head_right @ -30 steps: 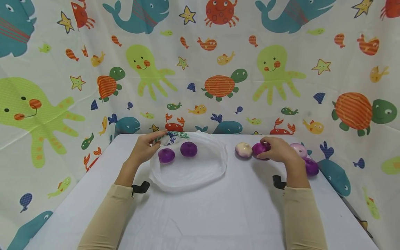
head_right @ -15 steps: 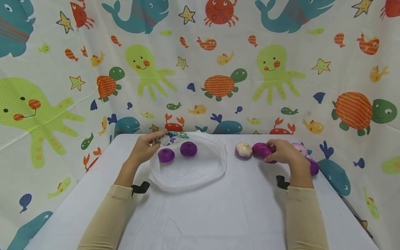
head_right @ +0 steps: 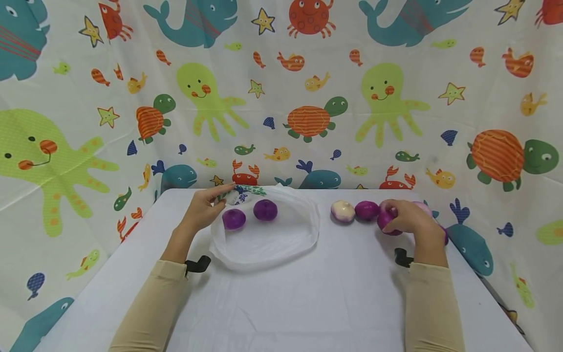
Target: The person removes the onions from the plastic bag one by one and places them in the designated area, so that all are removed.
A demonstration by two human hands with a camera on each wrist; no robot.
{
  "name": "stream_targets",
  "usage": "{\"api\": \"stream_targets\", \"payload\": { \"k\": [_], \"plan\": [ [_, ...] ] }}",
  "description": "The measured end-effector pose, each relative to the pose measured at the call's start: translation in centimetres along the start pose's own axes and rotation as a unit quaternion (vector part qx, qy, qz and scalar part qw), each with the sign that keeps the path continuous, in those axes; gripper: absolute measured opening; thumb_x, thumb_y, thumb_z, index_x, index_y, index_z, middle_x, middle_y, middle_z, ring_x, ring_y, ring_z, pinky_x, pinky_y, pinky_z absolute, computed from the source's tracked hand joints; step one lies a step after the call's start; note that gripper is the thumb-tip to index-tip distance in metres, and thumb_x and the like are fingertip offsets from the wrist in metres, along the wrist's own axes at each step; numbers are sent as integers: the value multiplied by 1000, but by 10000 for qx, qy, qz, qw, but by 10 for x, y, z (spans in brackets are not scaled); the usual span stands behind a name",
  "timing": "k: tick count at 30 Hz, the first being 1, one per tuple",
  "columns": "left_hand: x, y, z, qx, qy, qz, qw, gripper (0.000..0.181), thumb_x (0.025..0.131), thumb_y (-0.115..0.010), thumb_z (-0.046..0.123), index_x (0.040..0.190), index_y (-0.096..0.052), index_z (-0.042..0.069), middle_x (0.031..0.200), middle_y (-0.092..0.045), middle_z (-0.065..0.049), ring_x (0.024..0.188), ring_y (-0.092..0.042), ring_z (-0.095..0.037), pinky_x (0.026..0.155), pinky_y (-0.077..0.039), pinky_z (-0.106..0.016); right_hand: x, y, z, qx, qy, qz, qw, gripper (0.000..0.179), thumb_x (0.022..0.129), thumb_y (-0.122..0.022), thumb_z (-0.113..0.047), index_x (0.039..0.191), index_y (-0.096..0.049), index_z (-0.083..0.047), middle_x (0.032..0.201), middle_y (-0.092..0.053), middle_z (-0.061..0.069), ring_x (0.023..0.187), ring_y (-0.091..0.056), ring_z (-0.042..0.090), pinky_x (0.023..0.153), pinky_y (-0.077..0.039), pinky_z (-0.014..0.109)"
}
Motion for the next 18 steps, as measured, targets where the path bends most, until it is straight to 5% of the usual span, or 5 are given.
{"api": "stream_targets", "payload": {
  "k": [18],
  "plan": [
    [0,0,1,-52,9,7,10000,53,95,-59,-6,141,-67,19,145,-65,0,133,-62,-25,98,-58,-44,-3,4,17,-83,-752,-208,9969,98,72,-94,-25,155,-45,-10,134,-46,33,118,-40,53,75,-59,50]
  ]
}}
Point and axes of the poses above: each hand's wrist, its own x-axis towards the middle knuckle, its own y-axis out of the back of the hand, z = x × y, the point moved 7 cm from there along x, towards the middle knuckle
